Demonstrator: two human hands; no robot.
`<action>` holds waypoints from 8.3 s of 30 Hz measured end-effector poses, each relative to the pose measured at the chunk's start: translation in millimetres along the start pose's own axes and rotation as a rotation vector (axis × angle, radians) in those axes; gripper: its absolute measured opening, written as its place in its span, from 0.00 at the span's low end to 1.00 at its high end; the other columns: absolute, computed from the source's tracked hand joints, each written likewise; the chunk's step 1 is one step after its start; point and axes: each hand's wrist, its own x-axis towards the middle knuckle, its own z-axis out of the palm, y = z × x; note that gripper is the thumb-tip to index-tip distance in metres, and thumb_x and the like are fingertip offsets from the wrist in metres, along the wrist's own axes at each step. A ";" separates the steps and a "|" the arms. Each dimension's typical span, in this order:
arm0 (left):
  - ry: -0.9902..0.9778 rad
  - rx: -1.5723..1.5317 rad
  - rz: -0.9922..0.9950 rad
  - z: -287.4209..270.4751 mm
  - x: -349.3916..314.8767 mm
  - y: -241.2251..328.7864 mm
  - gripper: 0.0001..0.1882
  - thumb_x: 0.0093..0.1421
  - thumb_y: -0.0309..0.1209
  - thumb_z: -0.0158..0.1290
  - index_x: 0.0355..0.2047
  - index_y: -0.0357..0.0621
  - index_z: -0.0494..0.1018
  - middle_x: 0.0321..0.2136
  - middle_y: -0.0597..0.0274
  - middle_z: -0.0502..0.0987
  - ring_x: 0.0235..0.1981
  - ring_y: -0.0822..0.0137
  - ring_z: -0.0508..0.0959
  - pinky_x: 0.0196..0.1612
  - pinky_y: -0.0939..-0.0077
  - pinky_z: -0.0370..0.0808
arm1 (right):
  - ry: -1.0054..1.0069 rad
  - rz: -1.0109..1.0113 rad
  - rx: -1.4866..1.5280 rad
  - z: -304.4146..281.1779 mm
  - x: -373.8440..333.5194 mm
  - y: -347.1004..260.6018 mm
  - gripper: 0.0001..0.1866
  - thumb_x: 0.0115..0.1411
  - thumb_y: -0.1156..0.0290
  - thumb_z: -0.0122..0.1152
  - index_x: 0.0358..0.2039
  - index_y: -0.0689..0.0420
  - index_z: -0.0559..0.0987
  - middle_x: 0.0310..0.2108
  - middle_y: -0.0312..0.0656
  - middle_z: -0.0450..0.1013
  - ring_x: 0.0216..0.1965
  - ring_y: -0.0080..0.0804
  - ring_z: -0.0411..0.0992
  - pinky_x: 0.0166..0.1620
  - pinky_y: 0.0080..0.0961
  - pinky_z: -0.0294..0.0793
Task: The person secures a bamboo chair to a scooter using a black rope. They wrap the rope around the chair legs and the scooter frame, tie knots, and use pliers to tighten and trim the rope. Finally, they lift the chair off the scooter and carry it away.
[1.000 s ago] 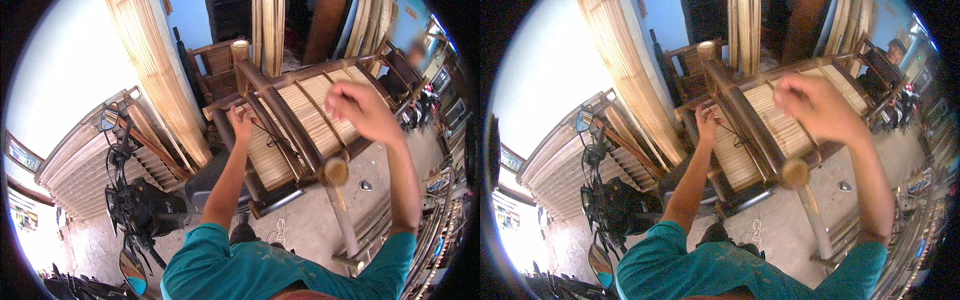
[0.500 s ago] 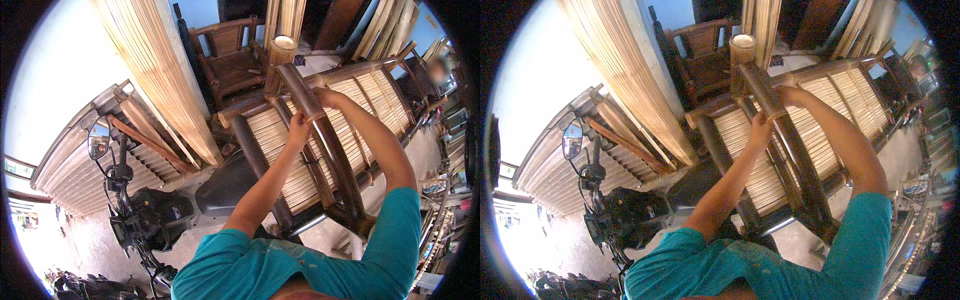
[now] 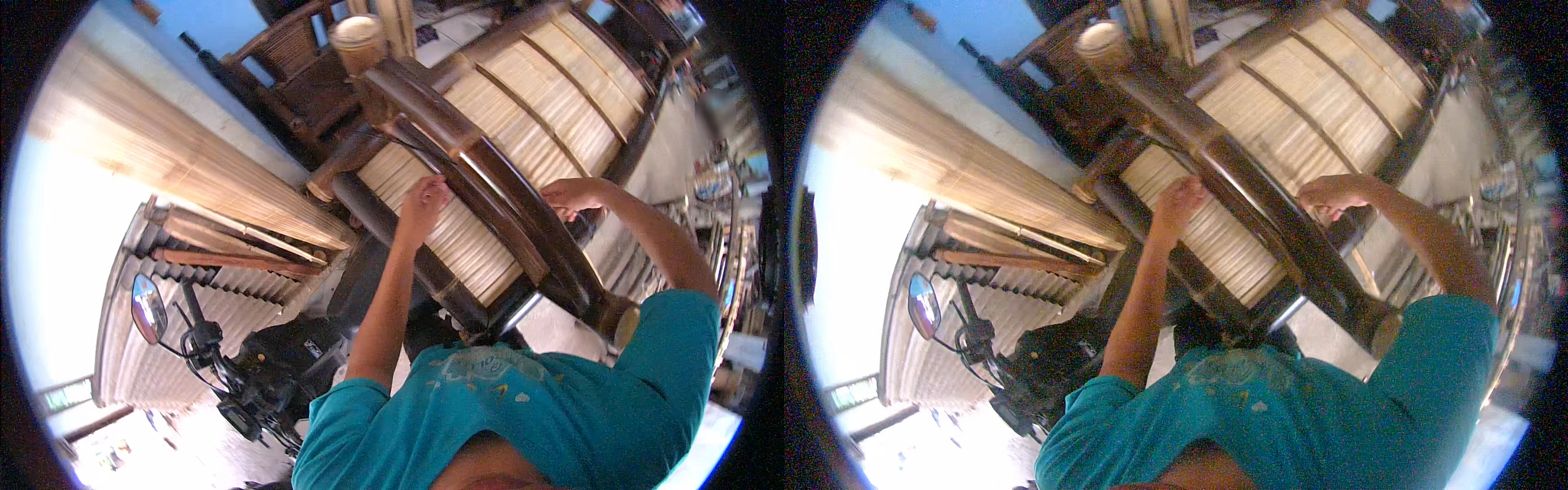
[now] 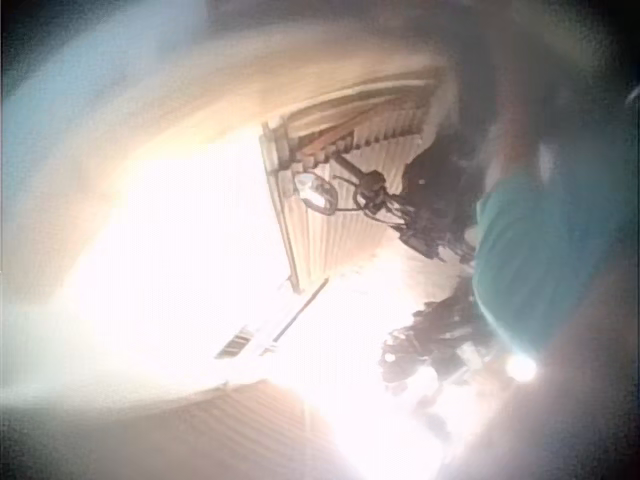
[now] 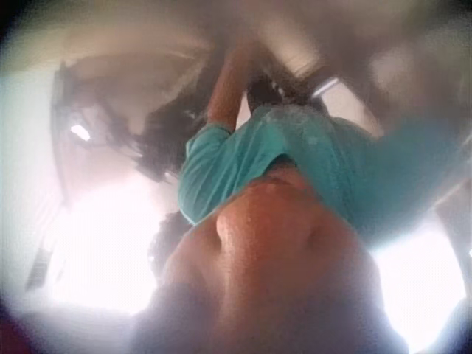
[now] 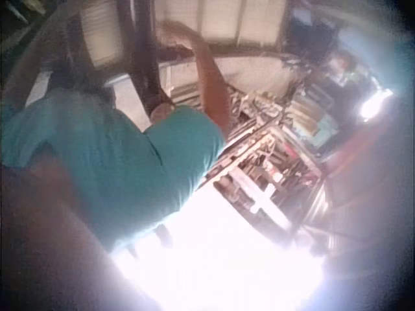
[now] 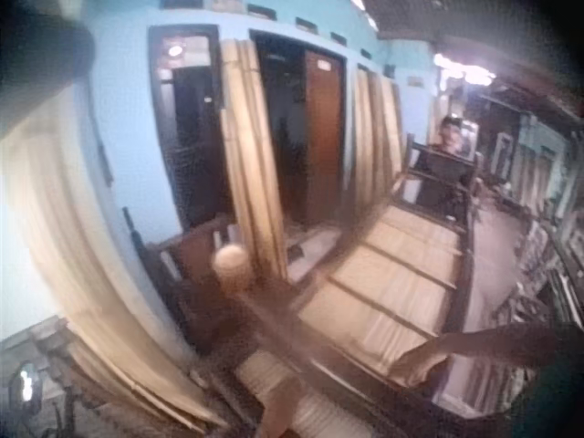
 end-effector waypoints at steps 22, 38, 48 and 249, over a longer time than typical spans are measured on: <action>0.037 -1.025 -0.651 79.8 1.5 -4.4 0.23 0.64 0.50 0.36 0.45 0.47 0.71 0.39 0.59 0.76 0.40 0.59 0.75 0.42 0.60 0.75 | 0.647 -0.482 -0.507 38.0 91.1 25.5 0.17 0.61 0.62 0.52 0.47 0.57 0.73 0.33 0.53 0.76 0.38 0.48 0.75 0.44 0.41 0.73; -0.072 0.392 -0.136 68.5 -104.4 -40.4 0.11 0.63 0.34 0.46 0.32 0.37 0.71 0.21 0.49 0.73 0.23 0.53 0.74 0.29 0.60 0.69 | 0.253 -0.485 -0.462 44.7 33.7 -35.2 0.18 0.61 0.61 0.53 0.48 0.58 0.74 0.34 0.50 0.77 0.41 0.41 0.75 0.47 0.37 0.73; -0.117 -0.128 -0.193 4.3 -144.9 106.6 0.15 0.65 0.42 0.48 0.43 0.44 0.70 0.21 0.61 0.71 0.21 0.68 0.73 0.28 0.69 0.73 | 0.783 -0.483 0.224 27.1 -174.2 -3.6 0.17 0.67 0.59 0.48 0.42 0.60 0.75 0.35 0.35 0.73 0.35 0.21 0.70 0.40 0.20 0.73; 0.341 0.767 1.214 156.1 -322.9 -136.5 0.15 0.60 0.34 0.55 0.44 0.39 0.76 0.29 0.57 0.80 0.32 0.72 0.78 0.39 0.75 0.74 | 1.118 -1.284 0.190 400.5 52.1 392.2 0.15 0.64 0.59 0.53 0.31 0.58 0.78 0.24 0.31 0.72 0.25 0.17 0.66 0.31 0.18 0.66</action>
